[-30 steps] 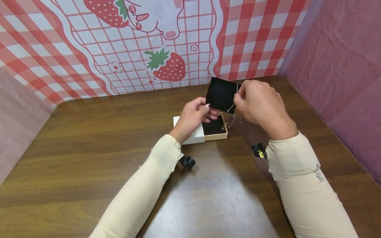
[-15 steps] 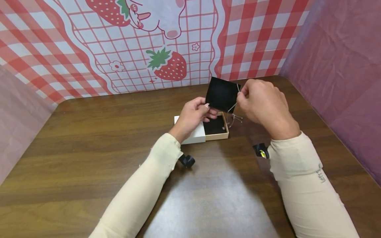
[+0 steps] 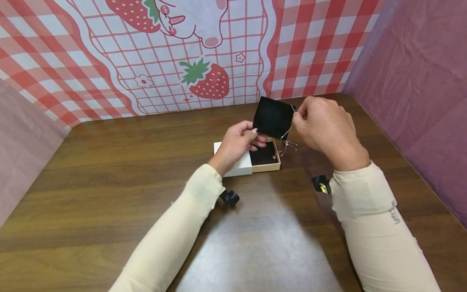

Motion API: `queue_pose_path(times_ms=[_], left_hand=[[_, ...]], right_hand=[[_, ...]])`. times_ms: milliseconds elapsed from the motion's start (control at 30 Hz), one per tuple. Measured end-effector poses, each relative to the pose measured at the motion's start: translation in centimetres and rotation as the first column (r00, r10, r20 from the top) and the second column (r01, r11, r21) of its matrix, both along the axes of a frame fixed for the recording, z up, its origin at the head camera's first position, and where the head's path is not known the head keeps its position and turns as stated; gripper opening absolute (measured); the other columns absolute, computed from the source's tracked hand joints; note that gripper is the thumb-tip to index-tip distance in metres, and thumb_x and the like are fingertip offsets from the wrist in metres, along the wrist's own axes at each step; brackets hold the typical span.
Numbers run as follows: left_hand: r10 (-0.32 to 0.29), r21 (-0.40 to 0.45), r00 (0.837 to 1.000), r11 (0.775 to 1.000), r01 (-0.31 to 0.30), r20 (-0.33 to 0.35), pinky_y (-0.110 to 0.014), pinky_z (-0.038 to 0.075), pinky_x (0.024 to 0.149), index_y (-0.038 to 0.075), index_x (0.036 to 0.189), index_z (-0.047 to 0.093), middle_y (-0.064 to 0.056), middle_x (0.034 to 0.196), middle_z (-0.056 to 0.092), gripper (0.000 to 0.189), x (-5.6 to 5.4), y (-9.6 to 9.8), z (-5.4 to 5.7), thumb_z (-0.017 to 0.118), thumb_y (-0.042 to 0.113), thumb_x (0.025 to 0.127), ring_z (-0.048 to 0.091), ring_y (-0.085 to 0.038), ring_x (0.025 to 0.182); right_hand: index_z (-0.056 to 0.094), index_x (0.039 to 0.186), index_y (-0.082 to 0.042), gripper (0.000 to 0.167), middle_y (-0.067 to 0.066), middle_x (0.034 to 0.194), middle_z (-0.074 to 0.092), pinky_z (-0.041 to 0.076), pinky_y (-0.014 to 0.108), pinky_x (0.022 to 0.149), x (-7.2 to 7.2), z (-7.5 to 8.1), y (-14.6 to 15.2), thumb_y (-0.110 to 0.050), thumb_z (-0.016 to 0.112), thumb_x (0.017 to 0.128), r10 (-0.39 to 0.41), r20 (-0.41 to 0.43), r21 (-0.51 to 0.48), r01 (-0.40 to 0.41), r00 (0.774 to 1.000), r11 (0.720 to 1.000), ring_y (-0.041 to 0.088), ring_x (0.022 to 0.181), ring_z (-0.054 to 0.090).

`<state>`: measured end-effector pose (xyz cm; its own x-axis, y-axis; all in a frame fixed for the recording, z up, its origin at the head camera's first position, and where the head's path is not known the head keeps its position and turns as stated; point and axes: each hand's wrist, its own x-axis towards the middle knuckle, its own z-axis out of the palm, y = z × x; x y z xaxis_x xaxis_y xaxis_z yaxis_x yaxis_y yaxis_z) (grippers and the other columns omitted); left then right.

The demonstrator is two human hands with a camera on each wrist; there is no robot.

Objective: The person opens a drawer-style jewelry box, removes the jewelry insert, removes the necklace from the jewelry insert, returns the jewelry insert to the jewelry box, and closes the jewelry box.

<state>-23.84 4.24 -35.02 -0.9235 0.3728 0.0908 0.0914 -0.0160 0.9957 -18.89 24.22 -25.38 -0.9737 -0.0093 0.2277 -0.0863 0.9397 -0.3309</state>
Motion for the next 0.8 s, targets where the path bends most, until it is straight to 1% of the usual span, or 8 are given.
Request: queue_pose_path(times_ms=[233,467,567,667,800], left_hand=[[-0.003,-0.003,1.000,1.000,0.003,0.001,-0.034,0.055,0.074,0.000,0.110,0.063,-0.009,0.091,0.074,0.017,0.2,0.0,0.1,0.049,0.009,0.106,0.071,-0.016,0.081],[-0.001,-0.006,1.000,1.000,0.001,-0.009,-0.045,0.055,0.080,-0.001,0.108,0.063,-0.010,0.090,0.074,0.017,0.2,0.2,0.0,0.049,0.009,0.105,0.072,-0.016,0.079],[-0.001,-0.004,1.000,1.000,0.001,-0.012,-0.043,0.056,0.079,0.000,0.108,0.063,-0.010,0.090,0.074,0.017,0.2,0.2,-0.1,0.050,0.009,0.105,0.072,-0.016,0.079],[0.001,-0.001,1.000,1.000,-0.001,-0.013,-0.038,0.056,0.075,0.000,0.108,0.063,-0.009,0.089,0.074,0.016,0.2,0.2,-0.2,0.050,0.009,0.105,0.072,-0.015,0.079],[0.006,0.005,1.000,1.000,-0.006,-0.012,-0.035,0.055,0.075,0.001,0.107,0.063,-0.008,0.089,0.074,0.016,0.3,0.1,-0.1,0.050,0.009,0.105,0.072,-0.016,0.080]], right_hand=[[0.067,0.099,-0.004,0.027,0.014,0.085,0.064,0.039,0.046,0.060,0.0,0.1,0.2,-0.028,0.055,0.097,-0.008,0.005,-0.007,0.008,1.000,1.000,0.032,0.076,0.055],[0.067,0.100,-0.002,0.028,0.016,0.085,0.063,0.038,0.045,0.058,0.0,0.1,0.6,-0.026,0.055,0.097,-0.018,0.001,-0.018,0.018,1.000,1.000,0.032,0.074,0.053],[0.067,0.100,-0.002,0.028,0.016,0.086,0.064,0.039,0.046,0.059,0.0,0.2,0.7,-0.026,0.054,0.097,-0.019,-0.004,-0.015,0.019,1.000,1.000,0.033,0.075,0.054],[0.068,0.100,-0.002,0.028,0.017,0.088,0.065,0.039,0.048,0.061,-0.1,0.3,0.9,-0.027,0.053,0.097,-0.022,-0.009,-0.012,0.021,1.000,1.000,0.033,0.077,0.055],[0.067,0.102,-0.002,0.029,0.018,0.090,0.065,0.039,0.049,0.062,-0.1,0.4,1.1,-0.027,0.053,0.097,-0.026,-0.001,-0.015,0.026,1.000,1.000,0.034,0.078,0.055]])
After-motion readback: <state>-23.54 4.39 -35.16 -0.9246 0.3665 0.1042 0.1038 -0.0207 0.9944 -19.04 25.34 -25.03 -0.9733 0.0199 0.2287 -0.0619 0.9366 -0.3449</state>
